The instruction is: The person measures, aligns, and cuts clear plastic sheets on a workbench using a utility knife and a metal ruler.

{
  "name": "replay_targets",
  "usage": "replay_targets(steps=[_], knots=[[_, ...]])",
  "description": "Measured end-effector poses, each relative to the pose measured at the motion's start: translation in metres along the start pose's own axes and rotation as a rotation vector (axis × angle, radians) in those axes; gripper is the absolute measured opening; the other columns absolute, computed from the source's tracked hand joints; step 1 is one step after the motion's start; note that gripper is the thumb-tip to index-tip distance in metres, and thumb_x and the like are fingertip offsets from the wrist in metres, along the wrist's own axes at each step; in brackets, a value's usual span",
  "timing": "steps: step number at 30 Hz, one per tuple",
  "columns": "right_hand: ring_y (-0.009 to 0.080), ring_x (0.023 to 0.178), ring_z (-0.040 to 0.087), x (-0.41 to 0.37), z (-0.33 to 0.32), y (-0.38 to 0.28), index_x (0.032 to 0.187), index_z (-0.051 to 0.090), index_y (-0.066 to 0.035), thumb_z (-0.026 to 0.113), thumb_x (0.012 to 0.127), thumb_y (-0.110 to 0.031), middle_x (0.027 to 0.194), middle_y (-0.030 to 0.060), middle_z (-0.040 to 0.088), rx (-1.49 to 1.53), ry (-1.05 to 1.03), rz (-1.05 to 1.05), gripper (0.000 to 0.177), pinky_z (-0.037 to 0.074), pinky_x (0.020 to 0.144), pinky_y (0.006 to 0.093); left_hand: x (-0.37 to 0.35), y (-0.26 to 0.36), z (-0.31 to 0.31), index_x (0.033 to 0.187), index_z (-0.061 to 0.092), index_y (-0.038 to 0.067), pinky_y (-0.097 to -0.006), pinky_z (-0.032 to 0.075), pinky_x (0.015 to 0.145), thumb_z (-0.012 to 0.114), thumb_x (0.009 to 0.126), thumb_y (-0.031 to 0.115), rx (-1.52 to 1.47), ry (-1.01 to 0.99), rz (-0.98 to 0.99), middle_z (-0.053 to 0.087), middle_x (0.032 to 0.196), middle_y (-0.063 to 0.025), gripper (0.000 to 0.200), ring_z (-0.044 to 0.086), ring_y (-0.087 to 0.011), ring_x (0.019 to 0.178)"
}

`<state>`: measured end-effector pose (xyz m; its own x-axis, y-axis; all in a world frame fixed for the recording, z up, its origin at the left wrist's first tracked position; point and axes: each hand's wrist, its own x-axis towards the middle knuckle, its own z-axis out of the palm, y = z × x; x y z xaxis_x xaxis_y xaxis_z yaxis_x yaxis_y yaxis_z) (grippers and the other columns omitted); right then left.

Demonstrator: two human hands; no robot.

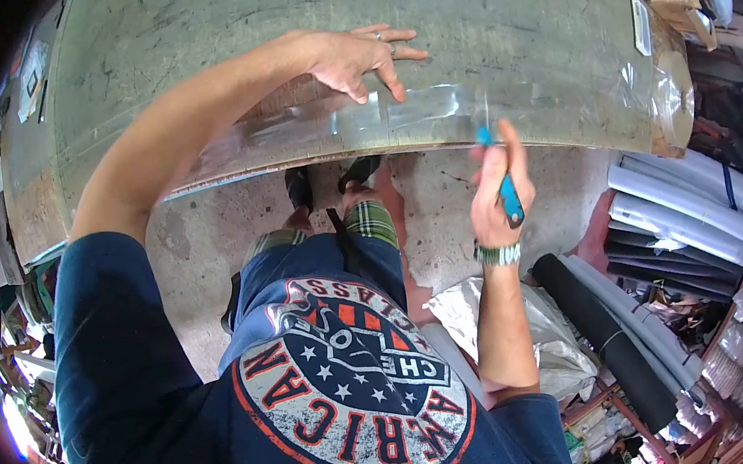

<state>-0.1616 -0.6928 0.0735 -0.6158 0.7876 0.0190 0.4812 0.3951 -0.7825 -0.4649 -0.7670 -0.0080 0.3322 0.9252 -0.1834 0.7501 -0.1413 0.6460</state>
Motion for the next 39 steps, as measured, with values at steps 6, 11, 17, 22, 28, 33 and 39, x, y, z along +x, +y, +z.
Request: replay_targets(steps=[6, 11, 17, 22, 28, 33, 39], knots=[[0.0322, 0.101, 0.062, 0.119, 0.046, 0.078, 0.143, 0.059, -0.013, 0.061, 0.099, -0.013, 0.113, 0.0167, 0.065, -0.521, 0.092, -0.573, 0.043, 0.049, 0.086, 0.0433, -0.009, -0.005, -0.003, 0.123, 0.076, 0.022, -0.0537, 0.012, 0.13, 0.085, 0.071, 0.002, -0.041, 0.101, -0.038, 0.028, 0.17, -0.0062, 0.056, 0.014, -0.032, 0.16], [0.0319, 0.119, 0.054, 0.137, 0.048, 0.084, 0.143, 0.06, -0.024, 0.062, 0.08, 0.004, 0.13, 0.0098, 0.06, -0.686, -0.127, -0.553, 0.069, 0.043, 0.096, 0.0475, -0.05, 0.016, 0.021, 0.12, 0.074, 0.017, -0.0511, 0.031, 0.122, 0.081, 0.082, 0.013, 0.107, 0.586, -0.394, 0.046, 0.159, -0.0088, 0.039, 0.035, -0.0342, 0.151], [0.0347, 0.119, 0.054, 0.133, 0.043, 0.064, 0.141, 0.06, -0.015, 0.063, 0.088, -0.006, 0.131, 0.0117, 0.059, -0.44, -0.067, -0.654, 0.054, 0.04, 0.101, 0.0512, -0.069, 0.044, 0.066, 0.104, 0.072, 0.009, -0.049, 0.039, 0.112, 0.075, 0.088, 0.013, 0.142, 0.989, -0.678, 0.06, 0.142, -0.0093, 0.016, 0.049, -0.0339, 0.139], [0.0329, 0.106, 0.061, 0.122, 0.101, -0.005, 0.126, 0.066, -0.006, 0.073, 0.093, -0.032, 0.12, 0.0148, 0.065, -0.127, -0.394, -0.687, 0.043, 0.048, 0.091, 0.0462, -0.071, 0.053, 0.052, 0.097, 0.072, 0.006, -0.0444, 0.045, 0.105, 0.073, 0.089, 0.008, -0.002, 1.054, -0.687, 0.066, 0.132, -0.0093, 0.009, 0.055, -0.0306, 0.13], [0.0067, 0.069, 0.062, 0.132, 0.161, -0.063, 0.11, 0.072, -0.001, 0.074, 0.098, -0.024, 0.083, -0.0015, 0.07, 0.601, -1.084, -0.053, 0.026, 0.05, 0.062, 0.025, -0.094, 0.054, 0.008, 0.108, 0.071, 0.005, -0.0345, 0.055, 0.08, 0.073, 0.094, 0.014, -0.696, 1.311, -0.629, 0.074, 0.109, -0.0091, 0.018, 0.07, -0.0206, 0.096], [0.0082, 0.067, 0.065, 0.185, 0.176, -0.136, 0.105, 0.072, -0.002, 0.07, 0.099, -0.018, 0.08, 0.0017, 0.072, 0.543, -0.832, -0.05, 0.018, 0.05, 0.058, 0.0259, -0.119, 0.069, -0.016, 0.132, 0.054, -0.003, -0.036, 0.057, 0.084, 0.07, 0.098, 0.013, -1.592, 1.182, -0.336, 0.073, 0.097, -0.0105, 0.041, 0.071, -0.0189, 0.087], [0.0091, 0.058, 0.059, 0.339, 0.165, -0.144, 0.096, 0.072, -0.006, 0.077, 0.093, -0.025, 0.077, 0.0021, 0.07, 0.544, -0.322, 0.024, 0.019, 0.043, 0.051, 0.0254, -0.189, 0.041, -0.014, 0.103, 0.069, -0.003, -0.0286, 0.054, 0.064, 0.074, 0.095, 0.009, -1.68, 0.796, -0.284, 0.071, 0.087, -0.0086, 0.015, 0.069, -0.0159, 0.074]])
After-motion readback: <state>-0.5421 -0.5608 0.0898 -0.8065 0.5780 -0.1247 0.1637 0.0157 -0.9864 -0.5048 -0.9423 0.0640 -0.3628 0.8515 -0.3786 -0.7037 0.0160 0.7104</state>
